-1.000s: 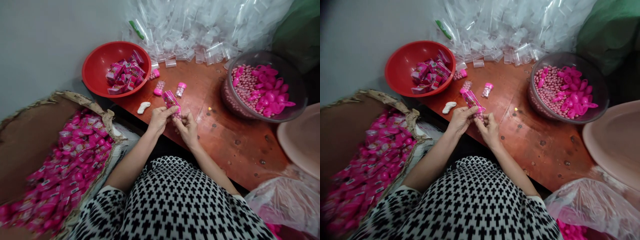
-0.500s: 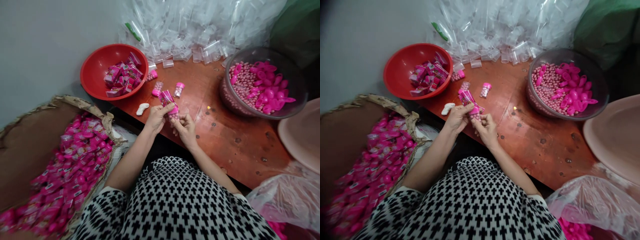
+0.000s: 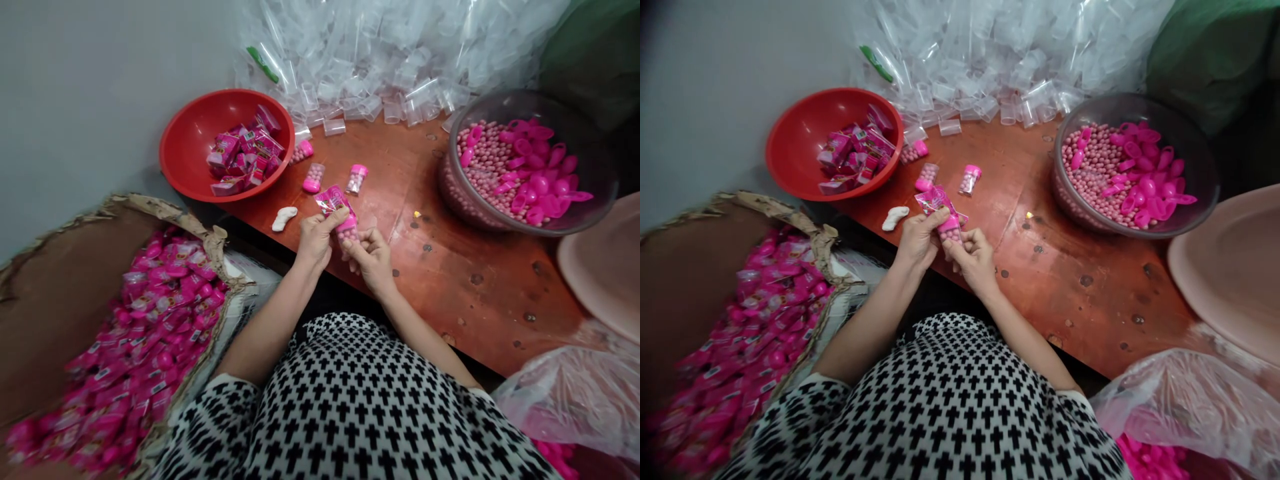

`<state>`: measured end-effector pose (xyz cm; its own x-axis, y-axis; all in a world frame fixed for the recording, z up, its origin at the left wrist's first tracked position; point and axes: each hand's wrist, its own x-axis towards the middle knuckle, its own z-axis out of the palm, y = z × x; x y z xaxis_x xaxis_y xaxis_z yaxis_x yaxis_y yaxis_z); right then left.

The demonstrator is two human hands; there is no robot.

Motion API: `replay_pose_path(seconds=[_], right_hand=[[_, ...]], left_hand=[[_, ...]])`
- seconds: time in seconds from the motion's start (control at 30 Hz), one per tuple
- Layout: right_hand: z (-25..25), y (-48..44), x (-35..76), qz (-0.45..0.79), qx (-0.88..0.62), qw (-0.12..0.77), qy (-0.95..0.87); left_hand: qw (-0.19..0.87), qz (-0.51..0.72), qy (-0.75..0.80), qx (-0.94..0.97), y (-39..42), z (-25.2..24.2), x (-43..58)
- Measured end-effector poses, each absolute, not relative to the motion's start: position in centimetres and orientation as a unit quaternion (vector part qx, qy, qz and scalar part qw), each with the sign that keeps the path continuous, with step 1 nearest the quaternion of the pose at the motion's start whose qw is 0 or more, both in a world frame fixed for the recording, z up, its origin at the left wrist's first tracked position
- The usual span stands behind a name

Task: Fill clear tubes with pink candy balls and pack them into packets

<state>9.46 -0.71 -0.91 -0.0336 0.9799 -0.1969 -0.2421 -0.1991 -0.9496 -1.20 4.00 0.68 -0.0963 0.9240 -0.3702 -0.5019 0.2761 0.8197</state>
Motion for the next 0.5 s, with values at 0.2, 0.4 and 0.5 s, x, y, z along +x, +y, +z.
replay_pose_path(seconds=[0.2, 0.4, 0.5], right_hand=[[-1.01, -1.39, 9.26, 0.626, -0.464, 0.487, -0.395], [-0.9, -1.45, 9.25, 0.652, -0.467, 0.474, -0.363], [-1.05, -1.38, 9.56, 0.644, -0.469, 0.485, -0.359]], left_hand=[[0.656, 0.517, 0.503, 0.221, 4.06, 0.99, -2.03], [0.648, 0.528, 0.482, 0.263, 3.53, 0.86, -2.06], [0.675, 0.536, 0.468, 0.197, 3.44, 0.97, -2.18]])
